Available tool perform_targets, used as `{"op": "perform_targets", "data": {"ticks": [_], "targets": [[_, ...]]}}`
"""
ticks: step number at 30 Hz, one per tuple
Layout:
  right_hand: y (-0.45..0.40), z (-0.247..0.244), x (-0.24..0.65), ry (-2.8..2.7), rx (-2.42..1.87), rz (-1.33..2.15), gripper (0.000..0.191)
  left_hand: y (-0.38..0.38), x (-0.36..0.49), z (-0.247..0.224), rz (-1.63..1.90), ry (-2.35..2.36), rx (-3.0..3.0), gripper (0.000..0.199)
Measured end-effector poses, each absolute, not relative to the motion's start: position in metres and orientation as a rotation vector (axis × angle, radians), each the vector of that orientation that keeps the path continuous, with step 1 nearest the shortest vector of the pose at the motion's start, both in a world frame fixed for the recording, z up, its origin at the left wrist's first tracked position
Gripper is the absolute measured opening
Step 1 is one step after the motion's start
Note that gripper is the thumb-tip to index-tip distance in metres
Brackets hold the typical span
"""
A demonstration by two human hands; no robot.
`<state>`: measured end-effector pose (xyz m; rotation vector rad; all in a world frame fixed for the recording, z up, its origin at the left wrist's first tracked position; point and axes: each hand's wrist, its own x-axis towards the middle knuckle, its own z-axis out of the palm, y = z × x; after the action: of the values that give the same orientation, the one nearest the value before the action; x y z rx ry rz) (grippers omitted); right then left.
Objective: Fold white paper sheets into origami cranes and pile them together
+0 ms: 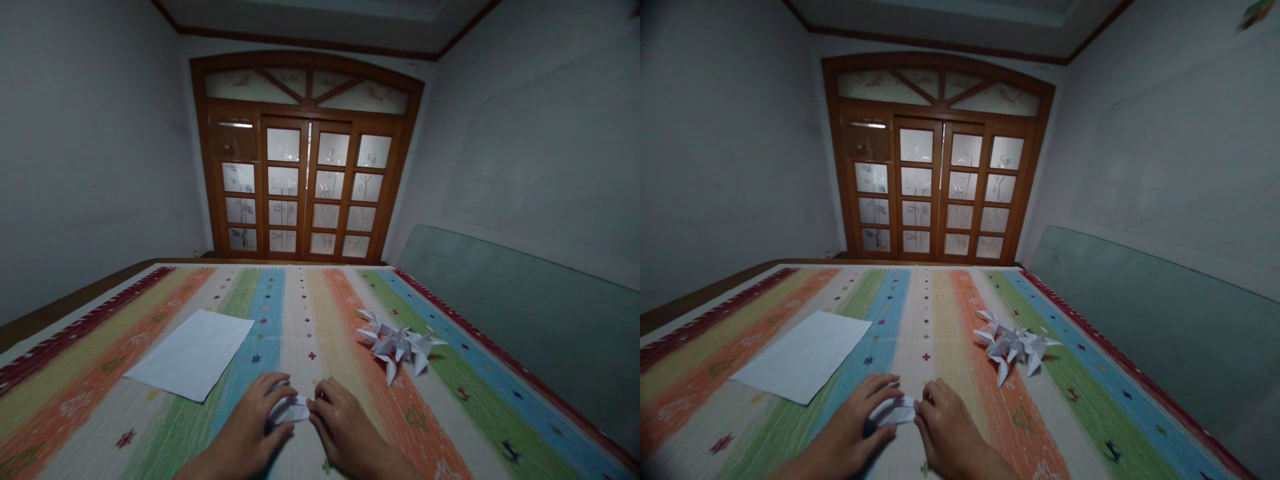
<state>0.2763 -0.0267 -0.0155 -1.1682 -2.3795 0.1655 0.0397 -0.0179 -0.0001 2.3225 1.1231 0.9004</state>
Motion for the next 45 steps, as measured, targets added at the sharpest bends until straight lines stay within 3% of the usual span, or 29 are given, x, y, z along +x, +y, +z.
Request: {"op": "perform_targets", "data": {"ticks": [5, 17, 24, 33, 39, 45], "targets": [[-0.028, -0.014, 0.276, -2.365, -1.181, 0.213, 0.017, -0.017, 0.04, -0.004, 0.758, 1.076, 2.484, 0.031], [-0.029, -0.008, 0.277, -2.373, -1.189, 0.278, 0.029, -0.018, 0.039, 0.006, 0.751, 1.008, 2.502, 0.041], [-0.029, -0.004, 0.278, -2.366, -1.158, 0.308, 0.034, -0.021, 0.041, 0.008, 0.826, 0.988, 2.563, 0.021], [-0.027, -0.018, 0.278, -2.318, -1.1, 0.225, 0.017, -0.021, 0.042, 0.008, 0.792, 1.003, 2.614, 0.016], [-0.024, -0.019, 0.278, -2.258, -1.072, 0.256, 0.014, -0.021, 0.042, 0.005, 0.779, 1.067, 2.557, 0.021], [-0.024, -0.019, 0.279, -2.26, -1.079, 0.276, 0.014, -0.022, 0.044, 0.003, 0.8, 1.104, 2.57, 0.012]]}}
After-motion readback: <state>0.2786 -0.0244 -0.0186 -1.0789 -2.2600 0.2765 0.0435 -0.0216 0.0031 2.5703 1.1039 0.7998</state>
